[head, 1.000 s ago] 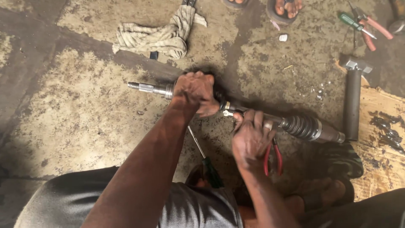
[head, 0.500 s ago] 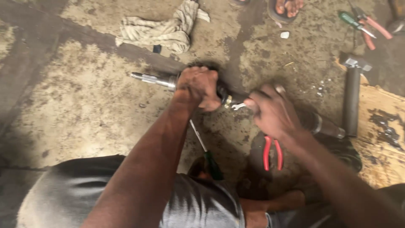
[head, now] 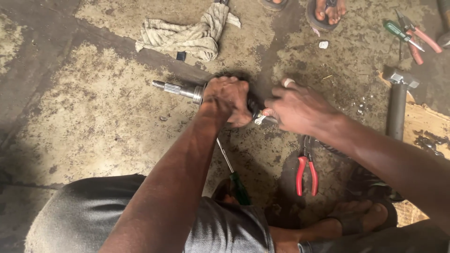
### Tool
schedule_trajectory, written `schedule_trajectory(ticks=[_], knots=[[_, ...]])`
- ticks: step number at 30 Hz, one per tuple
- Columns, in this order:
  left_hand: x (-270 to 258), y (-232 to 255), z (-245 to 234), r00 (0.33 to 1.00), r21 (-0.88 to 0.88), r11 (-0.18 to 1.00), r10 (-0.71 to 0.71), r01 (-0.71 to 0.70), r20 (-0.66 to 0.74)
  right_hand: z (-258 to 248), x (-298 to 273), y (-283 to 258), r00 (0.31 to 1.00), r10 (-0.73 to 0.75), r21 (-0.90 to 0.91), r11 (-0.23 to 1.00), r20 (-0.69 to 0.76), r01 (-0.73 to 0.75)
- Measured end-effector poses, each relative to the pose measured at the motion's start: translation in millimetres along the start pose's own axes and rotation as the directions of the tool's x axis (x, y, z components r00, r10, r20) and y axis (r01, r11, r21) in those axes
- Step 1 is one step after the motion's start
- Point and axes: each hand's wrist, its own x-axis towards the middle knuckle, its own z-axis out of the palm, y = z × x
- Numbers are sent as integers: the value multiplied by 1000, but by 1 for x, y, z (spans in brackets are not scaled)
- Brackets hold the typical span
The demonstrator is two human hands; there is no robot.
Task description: Repairing a car axle by cleaning parts and assembling the CV joint components.
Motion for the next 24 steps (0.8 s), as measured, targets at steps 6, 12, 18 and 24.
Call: schedule_trajectory(ticks=[6, 12, 18, 24], knots=[[-8, 1, -3, 998, -15, 999, -46, 46, 36, 15, -16, -13, 978, -116, -295, 954, -176, 60], [9, -3, 8, 997, 8, 999, -52, 52, -56, 36, -18, -17, 952, -34, -226, 973, -304, -37], [15, -8, 1, 998, -26, 997, -66, 67, 16, 83, -5, 3, 937, -13, -202, 978, -348, -61], [11, -4, -1, 997, -37, 997, -71, 72, 14, 101, -10, -16, 892, 108, -28, 991, -438, -134]])
